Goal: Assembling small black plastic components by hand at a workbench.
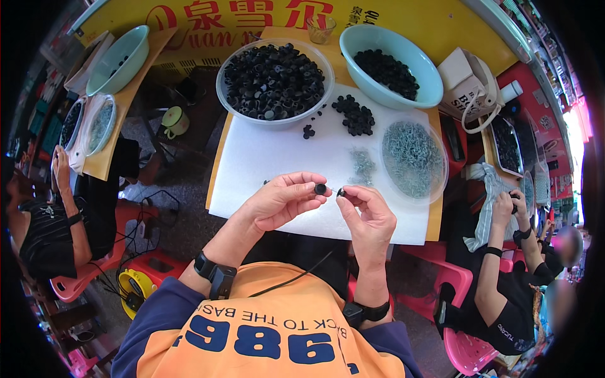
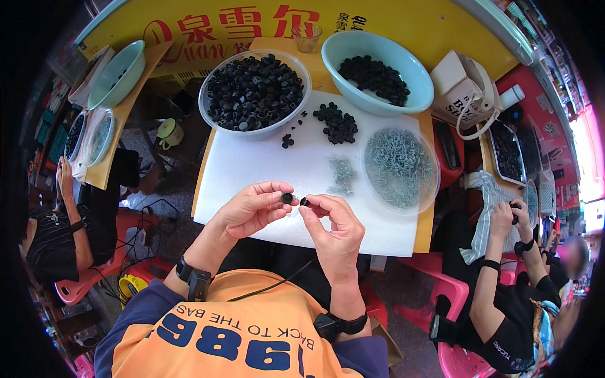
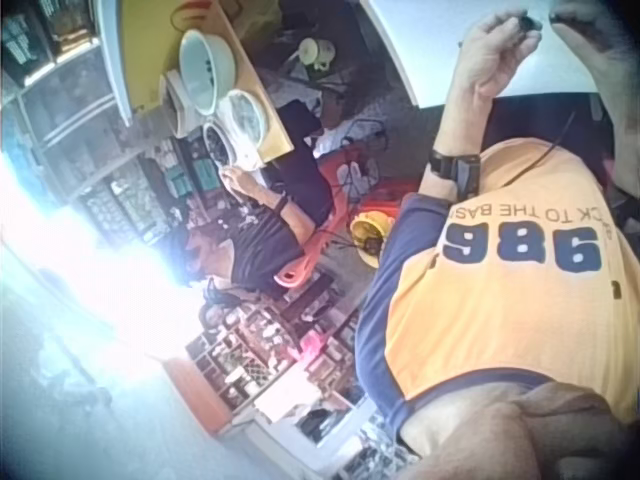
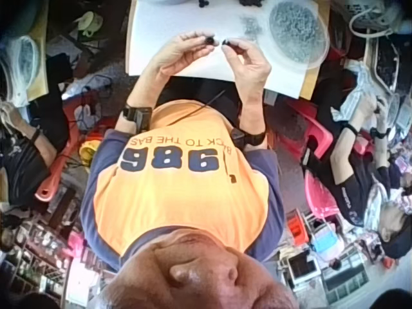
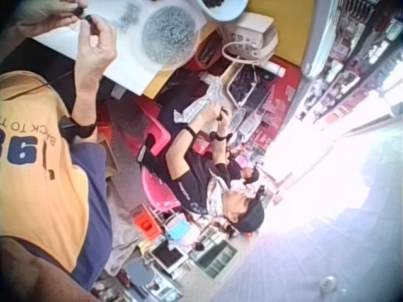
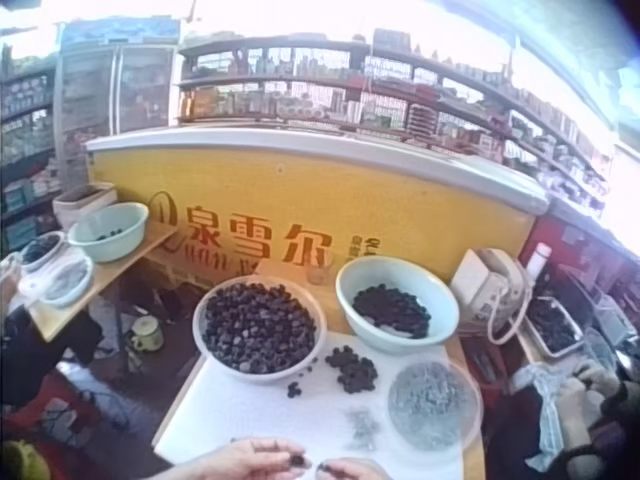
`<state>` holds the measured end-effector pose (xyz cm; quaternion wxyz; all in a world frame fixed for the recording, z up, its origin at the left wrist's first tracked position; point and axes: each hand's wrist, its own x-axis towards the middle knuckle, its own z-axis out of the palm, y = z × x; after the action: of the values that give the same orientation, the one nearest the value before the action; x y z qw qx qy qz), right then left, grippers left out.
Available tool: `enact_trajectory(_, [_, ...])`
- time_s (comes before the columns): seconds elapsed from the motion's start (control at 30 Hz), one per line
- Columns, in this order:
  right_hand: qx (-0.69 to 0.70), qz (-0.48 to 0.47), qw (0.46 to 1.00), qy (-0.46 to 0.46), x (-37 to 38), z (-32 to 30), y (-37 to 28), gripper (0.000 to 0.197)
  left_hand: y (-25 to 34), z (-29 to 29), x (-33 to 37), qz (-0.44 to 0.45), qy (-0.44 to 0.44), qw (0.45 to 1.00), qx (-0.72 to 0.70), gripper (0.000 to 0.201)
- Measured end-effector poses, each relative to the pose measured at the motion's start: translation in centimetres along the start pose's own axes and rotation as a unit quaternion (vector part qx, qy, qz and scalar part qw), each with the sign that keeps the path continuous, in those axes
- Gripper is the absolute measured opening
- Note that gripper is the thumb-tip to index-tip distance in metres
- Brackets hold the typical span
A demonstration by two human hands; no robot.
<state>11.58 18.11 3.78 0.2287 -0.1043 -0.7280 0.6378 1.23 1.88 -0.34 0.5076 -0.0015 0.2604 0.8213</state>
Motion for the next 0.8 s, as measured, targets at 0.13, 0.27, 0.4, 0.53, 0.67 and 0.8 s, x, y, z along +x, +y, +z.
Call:
enact_trajectory(0.13, [-0.057, -0.021, 0.998, -0.005, 0.1, 0.2, -0.1, 0.021, -0.1, -0.2, 0.2, -0.011, 0.009, 1.0, -0.025, 0.023])
enact_trajectory(0.27, [-0.116, -0.045, 0.992, -0.017, 0.2, 0.3, -0.6, 0.02, -0.2, 0.2, 0.1, -0.005, 0.012, 1.0, -0.011, 0.023])
enact_trajectory(0.4, [-0.117, -0.035, 0.992, -0.025, 0.1, 0.6, -1.2, 0.02, -0.5, 0.1, 0.2, 0.015, 0.023, 0.999, 0.022, 0.022])
enact_trajectory(0.53, [-0.128, -0.039, 0.991, -0.031, 0.1, 0.7, -1.3, 0.019, -0.5, 0.2, 0.1, 0.025, 0.035, 0.998, 0.053, 0.02])
enact_trajectory(0.67, [-0.135, -0.035, 0.99, -0.035, -0.1, 0.6, -1.1, 0.019, -0.5, 0.3, 0.1, 0.026, 0.039, 0.996, 0.077, 0.019])
enact_trajectory(0.8, [-0.145, -0.04, 0.988, -0.04, -0.1, 0.6, -0.8, 0.019, -0.6, 0.2, 0.1, 0.029, 0.036, 0.995, 0.085, 0.018])
